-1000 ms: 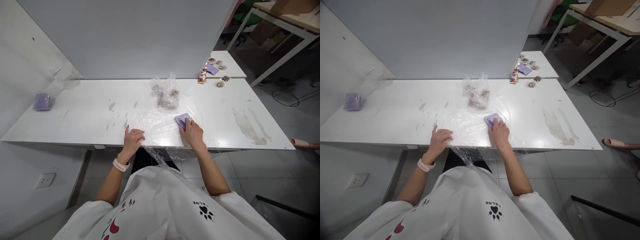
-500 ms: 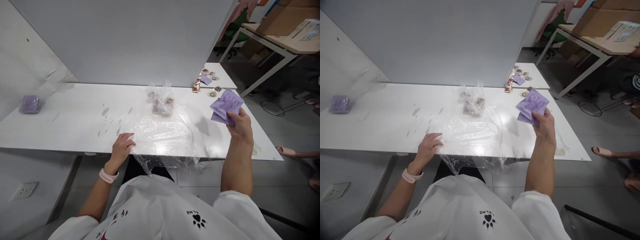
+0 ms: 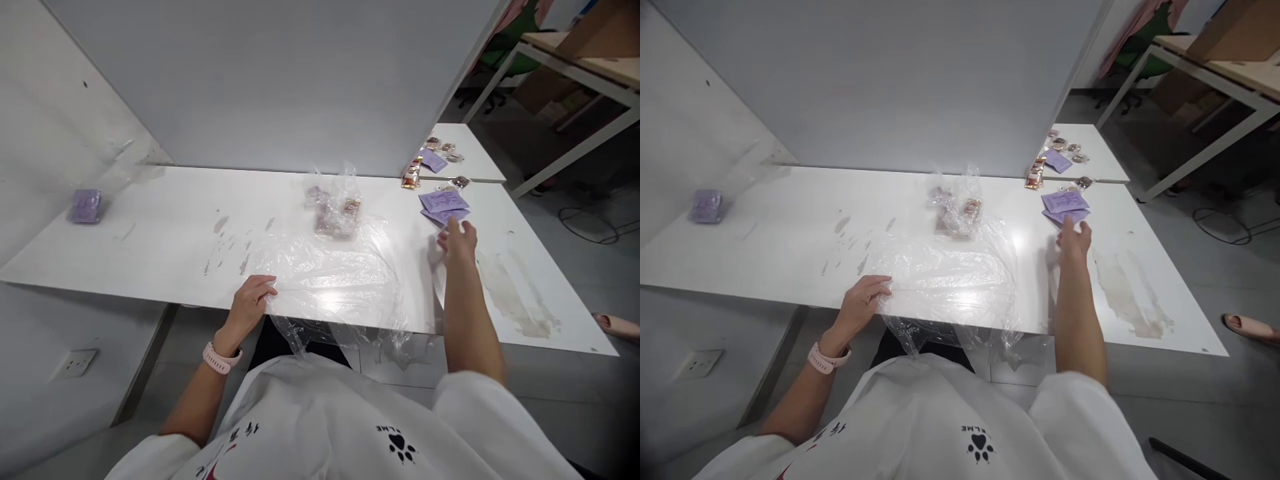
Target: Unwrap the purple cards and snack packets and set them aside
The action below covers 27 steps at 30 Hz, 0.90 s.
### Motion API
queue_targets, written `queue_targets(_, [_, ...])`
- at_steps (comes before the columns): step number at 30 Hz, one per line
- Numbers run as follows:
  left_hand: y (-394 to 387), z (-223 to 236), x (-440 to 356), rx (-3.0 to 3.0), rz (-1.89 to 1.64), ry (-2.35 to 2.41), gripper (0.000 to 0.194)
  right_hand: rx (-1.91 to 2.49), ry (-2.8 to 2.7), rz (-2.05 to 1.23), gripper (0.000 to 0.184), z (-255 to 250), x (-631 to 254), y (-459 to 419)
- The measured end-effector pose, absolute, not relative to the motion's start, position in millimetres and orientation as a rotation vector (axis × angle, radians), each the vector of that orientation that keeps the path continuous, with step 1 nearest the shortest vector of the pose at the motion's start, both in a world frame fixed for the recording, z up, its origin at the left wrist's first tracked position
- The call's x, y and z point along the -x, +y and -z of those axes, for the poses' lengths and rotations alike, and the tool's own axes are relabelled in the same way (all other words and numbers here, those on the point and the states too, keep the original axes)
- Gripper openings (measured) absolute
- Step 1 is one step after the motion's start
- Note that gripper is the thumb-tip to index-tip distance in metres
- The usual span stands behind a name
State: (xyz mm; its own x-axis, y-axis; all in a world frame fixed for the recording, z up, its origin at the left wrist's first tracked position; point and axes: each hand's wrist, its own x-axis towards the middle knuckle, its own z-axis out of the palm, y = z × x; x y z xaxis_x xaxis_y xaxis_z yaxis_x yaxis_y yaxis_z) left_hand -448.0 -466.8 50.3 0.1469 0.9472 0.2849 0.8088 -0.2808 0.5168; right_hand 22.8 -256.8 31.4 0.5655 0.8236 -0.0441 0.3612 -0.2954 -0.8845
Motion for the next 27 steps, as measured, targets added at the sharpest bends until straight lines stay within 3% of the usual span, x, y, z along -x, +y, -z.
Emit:
queue_targets(4, [-464, -57, 443, -2.279, -0.812, 1.599, 0.040, 1.828, -1.435, -0.677, 0.091, -24, 37, -365])
queue_targets(9, [-449, -94, 465, -2.468, -0.663, 1.412, 0.033, 1.366, -1.851, -0.761, 0.034, -43, 97, -434])
queue_targets(13, [-438, -152, 526, -2.508, -0.533, 1.664, 0.033, 1.143, -1.821, -0.638, 0.034, -78, 147, -423])
queue_targets(17, [-430, -189, 609, -2.489, -0.474, 2.088, 0.036, 0.982, -1.889, -0.654, 0.046, -95, 226, -383])
queue_targets(20, [-417, -189, 671, -2.350, -0.361, 2.327, 0.038, 0.948, -2.033, -0.673, 0.054, -85, 295, -348])
queue_targets(23, [-399, -175, 717, -1.973, -0.026, 2.453, 0.036, 1.029, -2.238, -0.645, 0.057, -72, 347, -320])
queue_targets(27, [-385, -143, 722, -1.728, 0.104, 2.408, 0.048, 1.230, -2.435, -0.396, 0.055, -68, 362, -298])
